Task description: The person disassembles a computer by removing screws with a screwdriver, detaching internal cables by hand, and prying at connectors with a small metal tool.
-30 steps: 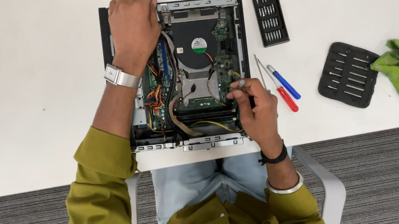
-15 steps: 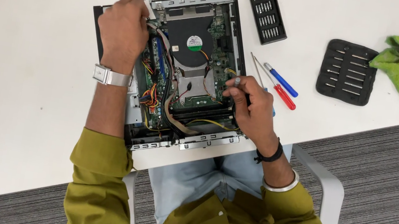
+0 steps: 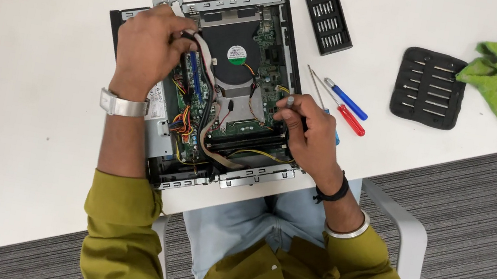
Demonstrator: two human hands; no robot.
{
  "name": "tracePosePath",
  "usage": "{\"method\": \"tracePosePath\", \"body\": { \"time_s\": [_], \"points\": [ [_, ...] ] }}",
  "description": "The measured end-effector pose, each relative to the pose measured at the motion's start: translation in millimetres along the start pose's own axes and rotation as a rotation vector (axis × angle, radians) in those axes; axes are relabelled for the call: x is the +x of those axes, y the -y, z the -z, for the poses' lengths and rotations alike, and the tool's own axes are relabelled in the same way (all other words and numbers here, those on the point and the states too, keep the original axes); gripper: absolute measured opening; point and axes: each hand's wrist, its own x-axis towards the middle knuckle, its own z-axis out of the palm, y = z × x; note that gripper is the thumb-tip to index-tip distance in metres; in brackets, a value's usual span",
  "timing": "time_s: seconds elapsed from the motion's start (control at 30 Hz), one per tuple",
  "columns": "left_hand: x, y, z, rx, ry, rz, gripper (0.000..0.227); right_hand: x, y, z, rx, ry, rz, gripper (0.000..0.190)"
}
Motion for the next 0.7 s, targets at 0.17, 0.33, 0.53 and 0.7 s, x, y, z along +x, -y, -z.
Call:
{"method": "tracePosePath", "body": {
  "time_s": [0.17,0.33,0.53,0.7],
  "points": [
    [-3,-3,6,-0.707,-0.081,-0.054,0.023,1,0,-1,-0.002,-0.004,-0.005,0.011],
    [-3,-7,6,-0.906,-0.072,-0.017,0.016,2,0,-1,-0.005,0.001,-0.003,0.01],
    [-1,-5,1,-0.447,-0.16,-0.144,0.017,0,-2,-2,-0.012,-0.01,0.011,0.007],
    [-2,7,-9,-0.401,-0.227,-0.126,0.021,-1,-1,-2,-0.004,-0.01,-0.004,0.007]
  ]
}}
